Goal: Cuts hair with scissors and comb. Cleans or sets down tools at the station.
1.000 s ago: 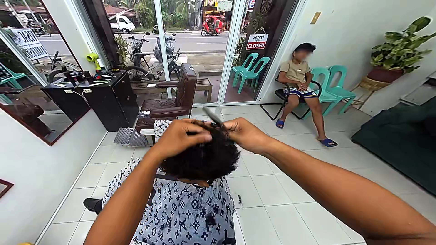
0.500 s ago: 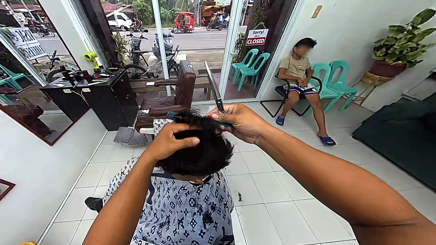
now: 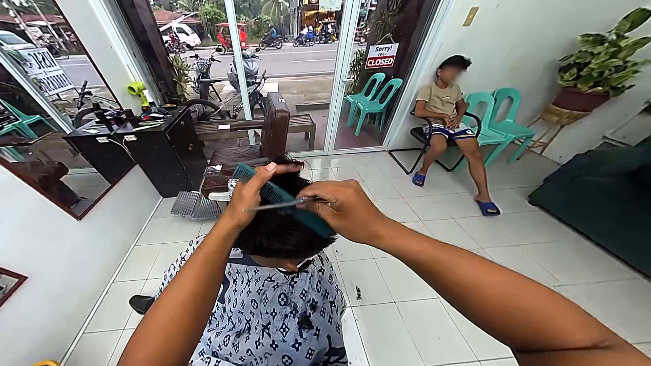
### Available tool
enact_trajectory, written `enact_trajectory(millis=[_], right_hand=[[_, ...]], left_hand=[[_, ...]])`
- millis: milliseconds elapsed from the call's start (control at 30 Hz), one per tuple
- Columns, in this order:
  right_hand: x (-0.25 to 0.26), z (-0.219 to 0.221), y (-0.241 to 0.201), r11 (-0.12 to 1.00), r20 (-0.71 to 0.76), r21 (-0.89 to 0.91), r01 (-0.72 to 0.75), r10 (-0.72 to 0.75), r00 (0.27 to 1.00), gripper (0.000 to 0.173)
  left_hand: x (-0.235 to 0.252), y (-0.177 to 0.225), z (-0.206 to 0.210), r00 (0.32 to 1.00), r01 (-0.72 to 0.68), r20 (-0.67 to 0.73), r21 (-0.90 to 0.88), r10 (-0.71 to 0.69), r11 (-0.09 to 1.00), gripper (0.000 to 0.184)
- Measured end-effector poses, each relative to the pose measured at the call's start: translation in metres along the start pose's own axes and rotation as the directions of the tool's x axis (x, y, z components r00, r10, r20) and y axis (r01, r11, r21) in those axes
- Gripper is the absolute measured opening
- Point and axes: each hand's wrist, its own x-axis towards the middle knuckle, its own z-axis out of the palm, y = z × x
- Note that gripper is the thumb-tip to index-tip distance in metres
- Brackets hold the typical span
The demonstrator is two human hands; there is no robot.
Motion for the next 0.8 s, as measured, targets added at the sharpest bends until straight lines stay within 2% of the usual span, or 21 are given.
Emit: enact_trajectory(millis=[133,200,267,333,467,567,667,800], right_hand=[[-0.020,-0.042,0.025,0.995,0.122,0.073,-0.067,0.058,0.991,0.043],[-0.037,-0.068,0.039,0.996,0.129,-0.023,-0.086,0.088,0.988,0.047],[-0.051,-0.079,0.051,0.988,0.107,-0.140,-0.058,0.074,0.991,0.050],[-0.052,-0.081,0.054,0.982,0.124,-0.180,-0.058,0.081,0.989,0.051],[-0.023,-0.075,0.051,0.993,0.199,-0.116,-0.025,0.048,0.979,0.051],[0.005,-0.072,0.049,0.995,0.273,-0.095,0.012,0.015,0.962,0.053],[0.017,-0.082,0.042,0.990,0.340,-0.143,-0.018,0.066,0.938,0.057],[0.000,-0.110,0.048,0.984,0.266,-0.148,-0.101,0.138,0.954,0.057]], left_hand=[[-0.002,0.007,0.002,0.999,0.028,-0.037,0.000,-0.028,1.000,0.052],[-0.003,0.006,-0.001,0.999,0.013,0.029,0.009,-0.013,1.000,0.055],[-0.004,0.004,-0.001,0.998,-0.003,0.055,0.036,0.001,0.999,0.055],[-0.004,0.001,-0.002,0.994,-0.048,0.096,0.047,0.044,0.998,0.054],[-0.008,-0.001,-0.002,0.995,-0.060,0.081,0.062,0.055,0.996,0.045],[-0.008,0.000,-0.003,0.987,-0.083,0.146,0.077,0.071,0.994,0.047],[-0.007,0.001,-0.004,0.979,-0.113,0.183,0.107,0.092,0.988,0.050],[-0.008,-0.001,-0.007,0.980,-0.124,0.167,0.091,0.108,0.988,0.050]])
